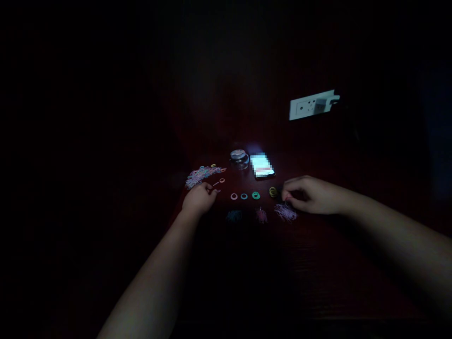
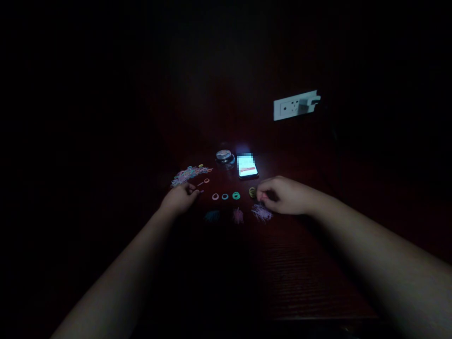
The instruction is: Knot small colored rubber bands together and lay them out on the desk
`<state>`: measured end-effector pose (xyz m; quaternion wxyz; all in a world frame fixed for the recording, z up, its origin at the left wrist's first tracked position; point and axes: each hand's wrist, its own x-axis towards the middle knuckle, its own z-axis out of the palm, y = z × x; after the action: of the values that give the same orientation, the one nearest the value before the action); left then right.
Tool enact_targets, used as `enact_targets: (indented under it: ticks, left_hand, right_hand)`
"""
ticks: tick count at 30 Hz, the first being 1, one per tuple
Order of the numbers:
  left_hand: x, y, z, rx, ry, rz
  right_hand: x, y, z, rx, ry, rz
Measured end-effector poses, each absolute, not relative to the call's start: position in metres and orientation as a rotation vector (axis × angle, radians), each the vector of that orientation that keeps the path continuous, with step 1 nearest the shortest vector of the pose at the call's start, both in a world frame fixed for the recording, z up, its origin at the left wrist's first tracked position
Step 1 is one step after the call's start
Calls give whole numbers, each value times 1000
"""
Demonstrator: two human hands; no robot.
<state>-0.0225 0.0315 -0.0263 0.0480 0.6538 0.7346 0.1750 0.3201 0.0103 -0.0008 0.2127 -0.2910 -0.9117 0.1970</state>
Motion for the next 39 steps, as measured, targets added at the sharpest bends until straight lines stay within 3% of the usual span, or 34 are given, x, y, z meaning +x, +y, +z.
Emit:
enact_targets:
  ticks: [24,39]
  left_hand:
    - [-22,35,-35,2014,2175,637]
    - [-7,32,-29,2139,1861,802]
  right_hand:
    - [317,12,-10,-918,-2555,552]
    - [310,10,-17,-1082,-2614,728]
